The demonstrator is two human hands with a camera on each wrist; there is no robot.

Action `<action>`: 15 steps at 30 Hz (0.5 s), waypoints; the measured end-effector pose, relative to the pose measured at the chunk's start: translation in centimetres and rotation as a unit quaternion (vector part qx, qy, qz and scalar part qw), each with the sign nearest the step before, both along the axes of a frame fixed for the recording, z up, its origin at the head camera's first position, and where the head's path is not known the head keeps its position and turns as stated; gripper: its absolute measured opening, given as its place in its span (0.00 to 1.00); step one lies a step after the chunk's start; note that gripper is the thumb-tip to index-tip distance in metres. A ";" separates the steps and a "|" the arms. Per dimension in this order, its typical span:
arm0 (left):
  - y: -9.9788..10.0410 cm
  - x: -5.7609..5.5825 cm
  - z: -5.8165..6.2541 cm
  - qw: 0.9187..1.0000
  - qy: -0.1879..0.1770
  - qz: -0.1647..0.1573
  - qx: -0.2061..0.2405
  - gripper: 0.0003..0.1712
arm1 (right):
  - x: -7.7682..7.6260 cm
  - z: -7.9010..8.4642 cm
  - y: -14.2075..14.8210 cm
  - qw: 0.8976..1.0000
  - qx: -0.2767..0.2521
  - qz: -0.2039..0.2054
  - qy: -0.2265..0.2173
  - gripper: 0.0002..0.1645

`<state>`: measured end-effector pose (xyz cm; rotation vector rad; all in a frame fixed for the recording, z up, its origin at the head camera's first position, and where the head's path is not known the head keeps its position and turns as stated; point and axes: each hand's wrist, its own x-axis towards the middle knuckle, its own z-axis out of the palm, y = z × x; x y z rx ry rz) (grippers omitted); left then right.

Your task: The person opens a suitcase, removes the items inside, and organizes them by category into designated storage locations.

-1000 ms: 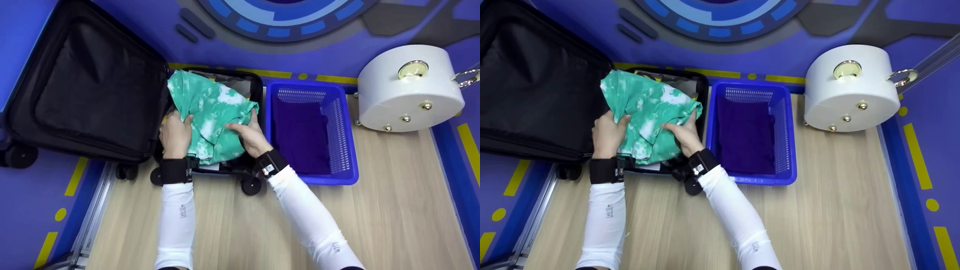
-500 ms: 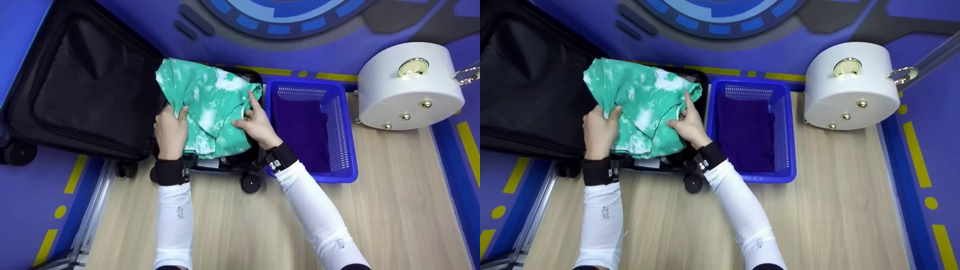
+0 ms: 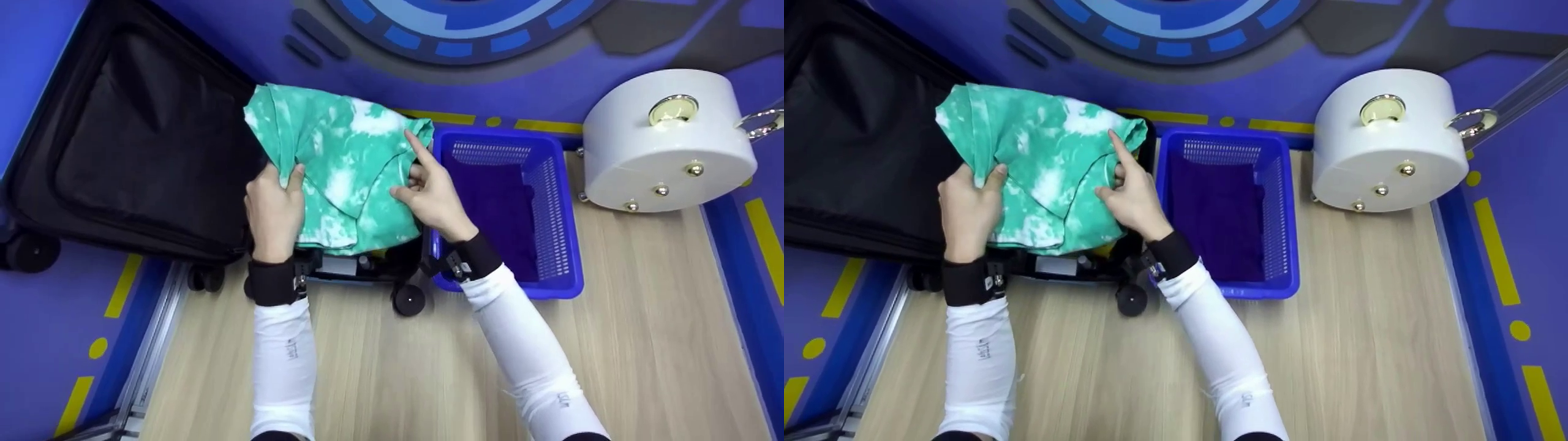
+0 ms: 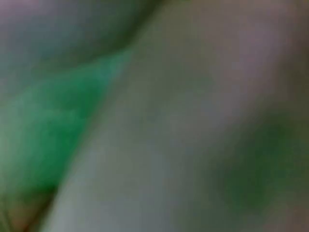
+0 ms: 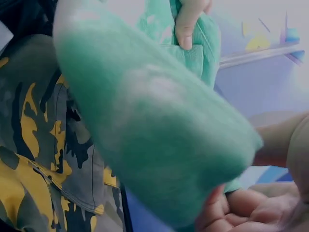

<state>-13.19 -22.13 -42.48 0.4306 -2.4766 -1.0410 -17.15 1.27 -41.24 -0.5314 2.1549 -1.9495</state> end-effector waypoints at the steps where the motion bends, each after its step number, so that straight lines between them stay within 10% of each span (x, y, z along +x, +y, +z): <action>1: 0.1 -0.2 0.0 1.000 0.015 -0.006 0.015 0.17 | 0.0 0.0 0.4 1.000 -0.013 -0.004 0.005 0.52; 10: 5.4 -2.3 -0.3 0.973 0.149 -0.122 0.129 0.18 | 0.4 0.8 6.1 0.992 -0.067 -0.106 0.029 0.41; 15: 9.6 -2.7 -0.8 0.958 0.119 -0.207 0.161 0.18 | 0.7 0.1 10.8 0.986 -0.068 -0.146 0.037 0.41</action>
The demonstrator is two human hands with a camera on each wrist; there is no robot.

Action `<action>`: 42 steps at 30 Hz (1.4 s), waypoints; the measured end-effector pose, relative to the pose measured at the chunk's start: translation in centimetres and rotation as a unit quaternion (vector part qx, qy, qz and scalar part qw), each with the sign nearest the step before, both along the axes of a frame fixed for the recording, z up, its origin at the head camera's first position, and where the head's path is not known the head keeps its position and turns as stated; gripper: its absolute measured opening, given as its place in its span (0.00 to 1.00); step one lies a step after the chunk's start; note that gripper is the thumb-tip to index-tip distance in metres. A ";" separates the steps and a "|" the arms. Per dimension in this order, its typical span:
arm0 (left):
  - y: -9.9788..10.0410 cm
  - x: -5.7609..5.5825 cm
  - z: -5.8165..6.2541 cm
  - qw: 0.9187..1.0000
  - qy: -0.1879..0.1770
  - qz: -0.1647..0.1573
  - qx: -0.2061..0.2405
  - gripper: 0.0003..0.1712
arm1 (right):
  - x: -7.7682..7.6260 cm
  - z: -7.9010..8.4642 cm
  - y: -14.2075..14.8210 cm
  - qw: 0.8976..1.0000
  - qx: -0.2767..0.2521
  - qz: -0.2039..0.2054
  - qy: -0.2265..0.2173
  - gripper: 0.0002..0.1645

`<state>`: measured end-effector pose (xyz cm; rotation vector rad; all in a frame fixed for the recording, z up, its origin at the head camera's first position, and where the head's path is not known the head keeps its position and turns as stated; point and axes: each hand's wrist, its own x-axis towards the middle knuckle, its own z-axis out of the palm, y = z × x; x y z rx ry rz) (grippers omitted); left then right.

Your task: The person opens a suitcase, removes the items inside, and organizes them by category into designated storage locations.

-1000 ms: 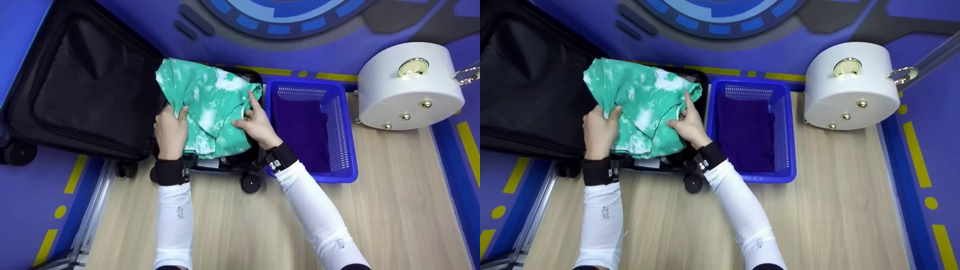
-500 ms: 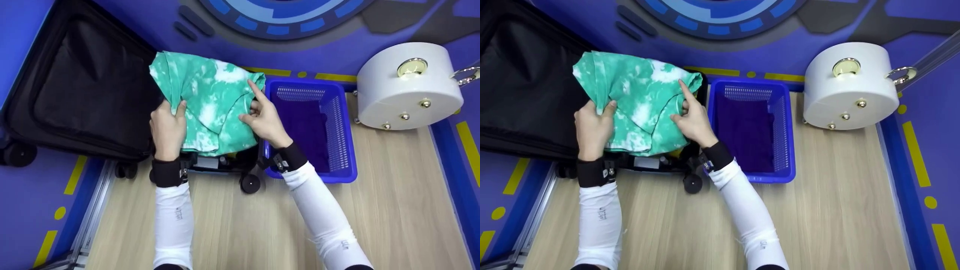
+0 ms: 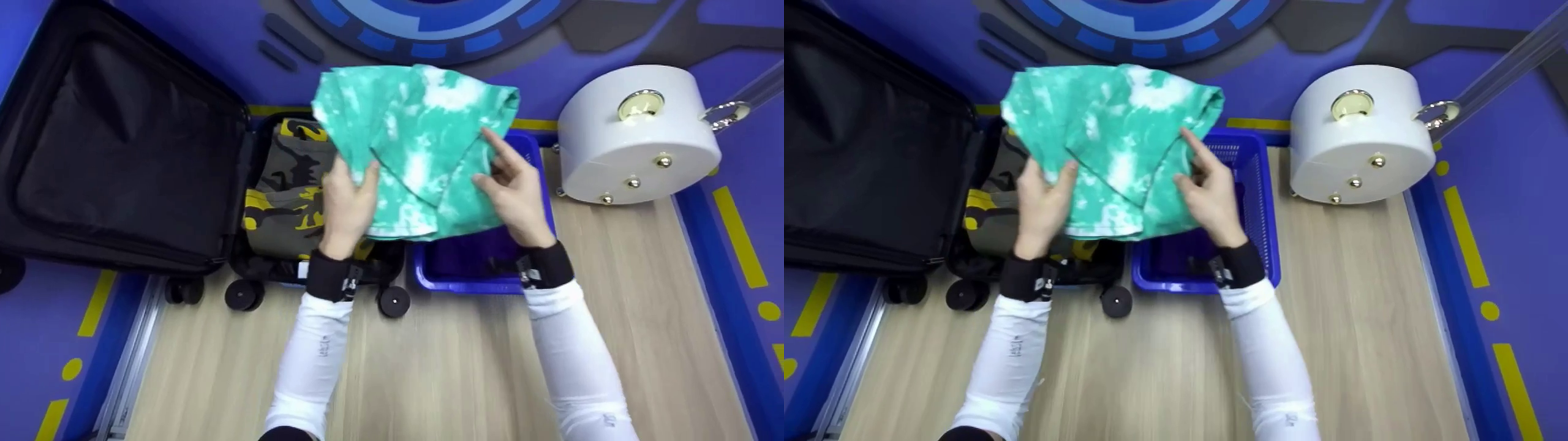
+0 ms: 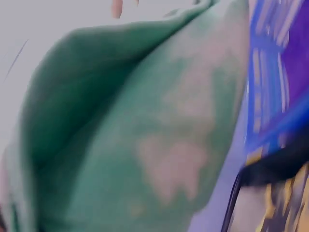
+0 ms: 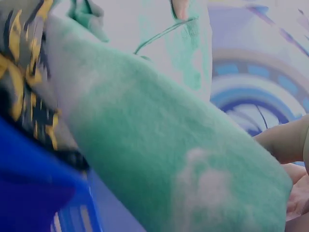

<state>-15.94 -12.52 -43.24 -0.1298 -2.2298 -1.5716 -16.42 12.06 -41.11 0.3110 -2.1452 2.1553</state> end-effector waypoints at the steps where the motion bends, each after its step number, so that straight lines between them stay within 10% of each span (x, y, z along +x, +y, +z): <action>1: 0.7 -0.1 -0.2 1.000 -0.014 -0.022 0.003 0.19 | 0.0 -0.5 1.0 1.000 -0.002 -0.009 -0.003 0.40; 7: 3.9 -0.3 -1.5 0.985 -0.112 -0.129 -0.034 0.31 | 0.0 -4.2 5.1 0.997 -0.007 -0.061 -0.043 0.40; 18: 6.8 -0.7 -5.5 0.937 -0.237 -0.210 -0.145 0.43 | 0.4 -8.9 8.3 0.990 0.042 -0.055 -0.119 0.41; 25: 7.9 -0.6 -7.4 0.880 -0.316 -0.235 -0.266 0.45 | 1.2 -8.3 9.2 0.962 0.168 0.025 -0.213 0.38; 28: 8.1 -0.4 -6.6 0.872 -0.310 -0.215 -0.311 0.41 | 1.5 -7.1 9.6 0.950 0.203 0.030 -0.234 0.36; 37: 8.8 -1.6 -4.9 0.895 -0.189 -0.060 -0.400 0.30 | -0.1 -5.9 10.1 0.953 0.213 -0.015 -0.213 0.45; 39: 9.3 -2.2 -5.1 0.886 -0.194 -0.081 -0.414 0.36 | -0.9 -6.7 10.2 0.948 0.230 0.008 -0.221 0.51; 42: 10.2 -2.9 -5.4 0.845 -0.224 -0.146 -0.464 0.41 | -1.9 -7.9 10.5 0.928 0.277 0.041 -0.244 0.58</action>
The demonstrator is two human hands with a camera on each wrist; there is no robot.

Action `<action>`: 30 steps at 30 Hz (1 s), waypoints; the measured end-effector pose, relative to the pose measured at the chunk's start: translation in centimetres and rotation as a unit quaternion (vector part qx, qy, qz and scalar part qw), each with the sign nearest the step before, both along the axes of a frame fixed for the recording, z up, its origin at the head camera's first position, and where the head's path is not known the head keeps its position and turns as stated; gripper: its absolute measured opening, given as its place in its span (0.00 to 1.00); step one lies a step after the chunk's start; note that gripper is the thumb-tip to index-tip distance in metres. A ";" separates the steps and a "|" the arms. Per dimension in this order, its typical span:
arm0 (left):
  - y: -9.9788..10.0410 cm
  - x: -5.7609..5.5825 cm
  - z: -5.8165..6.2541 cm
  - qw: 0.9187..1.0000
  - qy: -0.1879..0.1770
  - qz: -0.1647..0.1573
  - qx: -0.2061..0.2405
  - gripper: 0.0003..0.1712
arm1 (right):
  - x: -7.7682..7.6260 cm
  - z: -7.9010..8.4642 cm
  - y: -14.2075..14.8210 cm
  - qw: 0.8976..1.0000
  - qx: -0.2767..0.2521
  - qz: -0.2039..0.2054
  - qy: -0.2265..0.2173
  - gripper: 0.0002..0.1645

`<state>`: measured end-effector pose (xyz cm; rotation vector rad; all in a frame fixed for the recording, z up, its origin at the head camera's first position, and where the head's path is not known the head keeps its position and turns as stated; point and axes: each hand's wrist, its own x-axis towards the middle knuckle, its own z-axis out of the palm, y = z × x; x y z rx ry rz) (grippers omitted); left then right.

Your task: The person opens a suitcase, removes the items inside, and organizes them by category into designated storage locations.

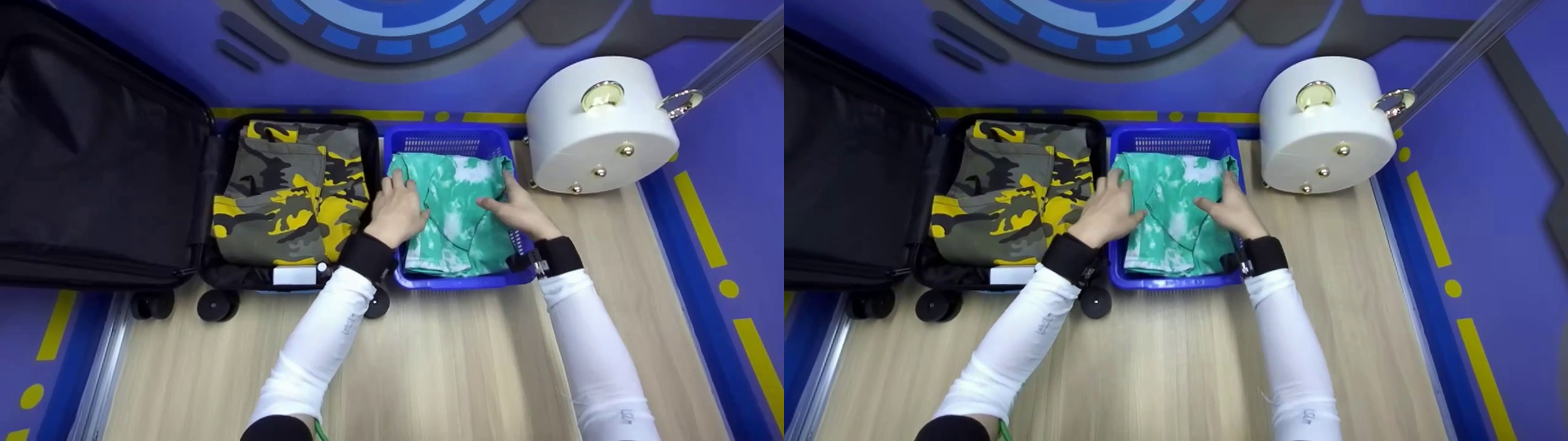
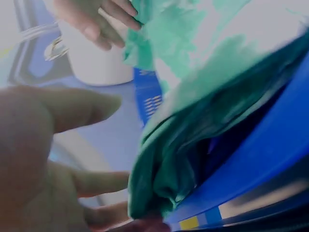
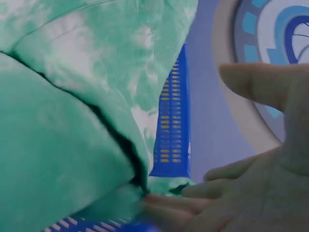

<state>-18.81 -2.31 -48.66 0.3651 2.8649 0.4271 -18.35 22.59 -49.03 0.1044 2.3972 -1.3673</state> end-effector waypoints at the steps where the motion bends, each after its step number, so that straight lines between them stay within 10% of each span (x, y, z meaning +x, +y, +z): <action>1: 0.2 -0.2 -0.1 0.999 -0.019 -0.016 -0.020 0.42 | -0.3 -0.4 0.0 1.000 0.016 0.009 -0.011 0.60; 10: 1.8 -1.8 0.6 0.986 -0.096 -0.082 -0.110 0.34 | -2.9 -2.4 -0.4 0.995 0.051 0.032 -0.084 0.65; 18: 2.7 -2.4 0.0 0.972 -0.123 -0.144 -0.138 0.07 | -3.8 -3.7 -0.8 0.987 0.056 0.042 -0.142 0.61; 30: 2.6 -3.7 -1.7 0.961 -0.211 -0.158 -0.081 0.20 | -4.2 -4.4 -1.4 0.990 0.027 0.036 -0.132 0.55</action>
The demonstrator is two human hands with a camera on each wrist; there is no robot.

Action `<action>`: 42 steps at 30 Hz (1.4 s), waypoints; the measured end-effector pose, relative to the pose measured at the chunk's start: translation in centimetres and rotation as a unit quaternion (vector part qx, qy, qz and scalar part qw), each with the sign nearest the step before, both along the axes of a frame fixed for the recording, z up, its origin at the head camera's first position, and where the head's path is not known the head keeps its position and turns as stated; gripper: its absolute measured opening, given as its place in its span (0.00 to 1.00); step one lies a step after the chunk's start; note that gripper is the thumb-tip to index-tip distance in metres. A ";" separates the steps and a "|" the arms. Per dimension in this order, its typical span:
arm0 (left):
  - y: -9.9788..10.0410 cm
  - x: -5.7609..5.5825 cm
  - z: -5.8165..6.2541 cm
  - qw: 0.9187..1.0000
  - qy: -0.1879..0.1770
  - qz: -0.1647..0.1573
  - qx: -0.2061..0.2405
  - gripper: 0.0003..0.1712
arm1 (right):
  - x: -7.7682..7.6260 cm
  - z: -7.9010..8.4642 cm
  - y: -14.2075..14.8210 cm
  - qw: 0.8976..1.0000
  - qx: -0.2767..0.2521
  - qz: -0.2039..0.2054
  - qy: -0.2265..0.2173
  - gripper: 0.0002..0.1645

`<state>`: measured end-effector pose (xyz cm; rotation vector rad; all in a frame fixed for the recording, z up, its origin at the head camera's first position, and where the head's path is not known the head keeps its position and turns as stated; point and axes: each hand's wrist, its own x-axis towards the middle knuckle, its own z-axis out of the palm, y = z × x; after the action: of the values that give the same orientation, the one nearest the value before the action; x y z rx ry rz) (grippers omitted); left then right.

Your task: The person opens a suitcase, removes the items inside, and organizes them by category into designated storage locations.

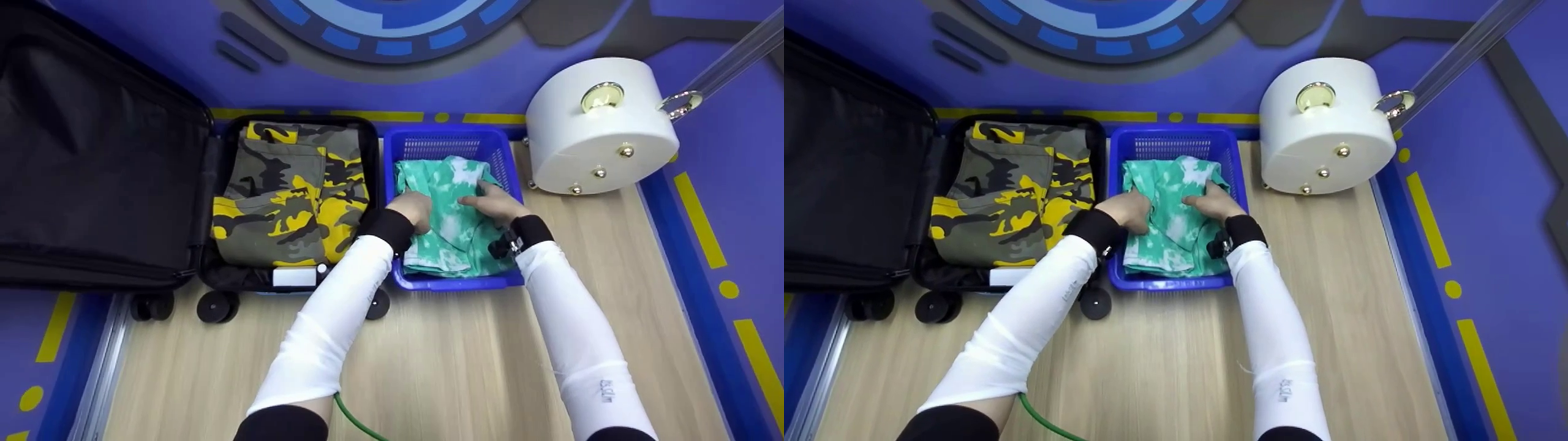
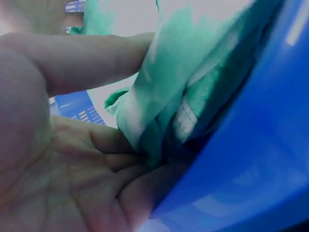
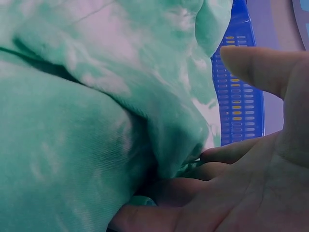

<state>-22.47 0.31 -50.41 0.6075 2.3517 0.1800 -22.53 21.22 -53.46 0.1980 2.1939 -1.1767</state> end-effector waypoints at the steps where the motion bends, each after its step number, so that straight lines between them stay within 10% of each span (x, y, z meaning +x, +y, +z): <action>1: -0.1 0.0 0.0 1.000 -0.001 0.002 0.006 0.20 | 0.0 0.0 0.0 1.000 0.000 0.000 0.002 0.55; 11: -2.9 0.8 1.3 0.991 0.026 0.052 0.123 0.14 | 0.7 0.5 0.3 0.998 0.012 -0.029 0.049 0.49; 19: -9.2 1.9 4.5 0.968 0.062 0.113 0.214 0.37 | 2.2 3.6 -1.6 0.986 0.009 -0.040 0.162 0.45; 28: -18.0 2.9 5.7 0.894 0.179 0.252 0.324 0.30 | 3.7 6.7 -9.4 0.961 -0.144 -0.041 0.231 0.43; 35: -24.4 3.9 3.8 0.830 0.216 0.447 0.255 0.39 | 4.9 5.5 -16.8 0.957 -0.209 -0.007 0.200 0.43; 38: -26.3 4.4 2.5 0.813 0.182 0.514 0.203 0.45 | 5.0 4.9 -19.3 0.964 -0.205 -0.006 0.170 0.45; 42: -27.5 4.7 1.2 0.812 0.137 0.540 0.173 0.48 | 4.2 3.8 -21.9 0.972 -0.201 -0.025 0.120 0.49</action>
<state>-17.80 -27.15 -49.22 -0.6877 2.6859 1.1019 -18.36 -0.71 -49.65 -0.0658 2.1015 -1.7177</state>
